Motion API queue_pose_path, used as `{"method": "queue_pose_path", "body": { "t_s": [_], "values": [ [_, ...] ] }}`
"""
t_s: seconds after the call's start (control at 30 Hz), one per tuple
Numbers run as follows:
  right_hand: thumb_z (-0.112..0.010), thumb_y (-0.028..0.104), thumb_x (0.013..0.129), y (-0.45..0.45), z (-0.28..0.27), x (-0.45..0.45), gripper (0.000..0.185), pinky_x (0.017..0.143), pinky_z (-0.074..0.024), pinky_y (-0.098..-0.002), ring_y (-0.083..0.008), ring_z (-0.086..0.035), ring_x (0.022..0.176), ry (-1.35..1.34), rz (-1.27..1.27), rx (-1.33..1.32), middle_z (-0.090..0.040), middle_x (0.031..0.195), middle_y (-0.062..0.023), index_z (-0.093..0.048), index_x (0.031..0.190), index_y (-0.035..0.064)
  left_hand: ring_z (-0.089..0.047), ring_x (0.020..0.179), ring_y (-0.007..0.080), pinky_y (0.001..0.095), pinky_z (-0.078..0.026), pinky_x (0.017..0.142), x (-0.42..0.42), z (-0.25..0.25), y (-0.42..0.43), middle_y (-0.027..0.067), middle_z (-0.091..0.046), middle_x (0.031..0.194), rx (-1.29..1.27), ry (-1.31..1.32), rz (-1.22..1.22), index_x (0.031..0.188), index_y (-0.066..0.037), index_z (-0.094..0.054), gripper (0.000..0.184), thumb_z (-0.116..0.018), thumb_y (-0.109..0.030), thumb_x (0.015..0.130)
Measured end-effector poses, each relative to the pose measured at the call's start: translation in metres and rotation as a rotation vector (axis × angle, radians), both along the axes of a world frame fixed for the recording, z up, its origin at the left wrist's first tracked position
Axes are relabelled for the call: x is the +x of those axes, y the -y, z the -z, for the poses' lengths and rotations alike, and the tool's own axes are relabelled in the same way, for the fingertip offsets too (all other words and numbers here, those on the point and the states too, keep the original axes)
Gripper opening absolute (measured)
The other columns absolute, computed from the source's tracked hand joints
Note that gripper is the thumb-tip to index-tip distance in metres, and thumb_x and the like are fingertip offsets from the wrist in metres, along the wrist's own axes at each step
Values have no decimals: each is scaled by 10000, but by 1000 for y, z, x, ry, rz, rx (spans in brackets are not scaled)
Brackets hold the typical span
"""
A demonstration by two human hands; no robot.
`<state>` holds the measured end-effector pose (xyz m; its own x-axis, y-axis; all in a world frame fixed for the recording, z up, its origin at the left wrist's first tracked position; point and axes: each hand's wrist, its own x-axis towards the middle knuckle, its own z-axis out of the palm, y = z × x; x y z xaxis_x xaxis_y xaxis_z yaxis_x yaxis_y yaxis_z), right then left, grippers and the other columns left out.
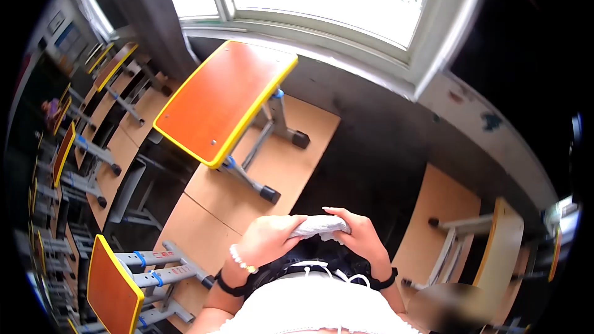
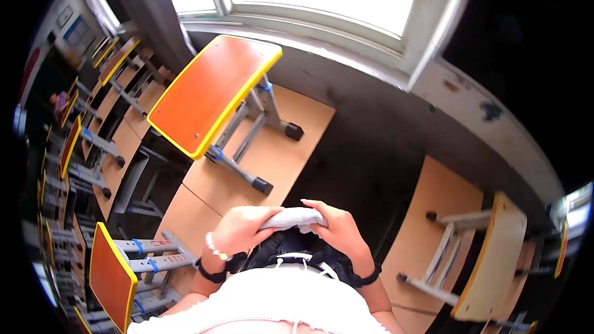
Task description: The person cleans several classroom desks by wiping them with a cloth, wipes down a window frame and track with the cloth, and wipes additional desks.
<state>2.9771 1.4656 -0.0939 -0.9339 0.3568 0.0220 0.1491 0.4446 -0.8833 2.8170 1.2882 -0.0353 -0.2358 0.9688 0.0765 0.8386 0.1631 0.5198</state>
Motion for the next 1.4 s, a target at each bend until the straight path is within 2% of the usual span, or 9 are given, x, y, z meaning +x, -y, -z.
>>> {"method": "queue_pose_path", "body": {
  "t_s": [0.2, 0.33, 0.4, 0.47, 0.6, 0.8, 1.07, 1.23, 1.4],
  "values": [
    [-717, 40, 686, -74, -94, -154, 489, 876, -530, -348, -238, -669, 963, -401, -443, 517, -683, 1033, -80, -648, 1164, 115, -635, 735, 271, 377, -524, 710, -58, -73, -6, 88, -660, 804, 326, -494, -400, 945, -78, -681, 337, -754, -37, 619],
    [-674, 153, 775, -79, -144, -252, 365, 947, -483, -364, -183, -635, 995, -1075, -455, 967, -647, 1020, -5, -614, 1136, 147, -661, 1051, 258, 505, -315, 1099, -90, -94, -2, 92, -704, 1074, 392, -845, -639, 1125, -46, -666, 378, -668, -38, 747],
    [-699, 234, 784, -87, -136, -303, 398, 1016, -434, -383, -211, -621, 1047, -1049, -569, 963, -652, 1038, -20, -610, 1163, 150, -615, 1136, 273, 529, -292, 1110, -107, -85, -7, 94, -667, 1181, 203, -812, -750, 1206, -69, -637, 401, -671, -126, 810],
    [-667, 550, 795, -101, -108, -348, 671, 1056, -402, -418, -278, -597, 1106, -863, -772, 802, -646, 1146, -97, -554, 1327, 157, -501, 1278, 300, 565, -246, 1122, -120, -65, -11, 94, -556, 1366, -9, -592, -867, 1310, -101, -576, 486, -645, -323, 883],
    [-632, 592, 795, -108, -74, -387, 782, 1045, -409, -450, -361, -529, 1205, -648, -1051, 500, -561, 1307, -155, -466, 1421, 155, -471, 1306, 324, 482, -294, 1113, -143, -20, -18, 127, -520, 1399, 50, -358, -1072, 1337, -82, -547, 410, -522, -284, 981],
    [-561, 592, 866, -100, -51, -375, 730, 1106, -318, -499, -299, -395, 1360, -705, -965, 677, -459, 1441, -132, -456, 1424, 133, -379, 1383, 320, 426, -273, 1135, -129, -14, -50, 132, -434, 1479, -69, -456, -1241, 1371, -64, -513, 395, -468, -179, 996],
    [-458, 710, 828, -198, -80, -344, 849, 1151, -174, -528, -228, -442, 1333, -478, -945, 736, -488, 1433, -60, -451, 1413, 96, -452, 1332, 304, 516, -334, 1097, -116, -12, -160, 125, -493, 1429, 4, -439, -1333, 1326, -88, -562, 442, -577, -292, 934],
    [-580, 574, 840, -241, -79, -342, 700, 1090, -316, -487, -287, -553, 1217, -406, -764, 589, -622, 1253, -139, -575, 1286, 34, -553, 1222, 271, 387, -473, 950, -136, 15, -194, 95, -602, 1299, 296, -544, -1199, 1204, -69, -654, 439, -728, -167, 782],
    [-717, 390, 772, -185, -70, -342, 698, 1112, -307, -474, -292, -447, 1330, -485, -934, 724, -469, 1441, -122, -518, 1375, 101, -589, 1187, 214, 403, -454, 965, -115, 12, -159, 53, -652, 1233, 242, -638, -1198, 1140, -81, -690, 286, -619, -152, 873]
  ]
}}
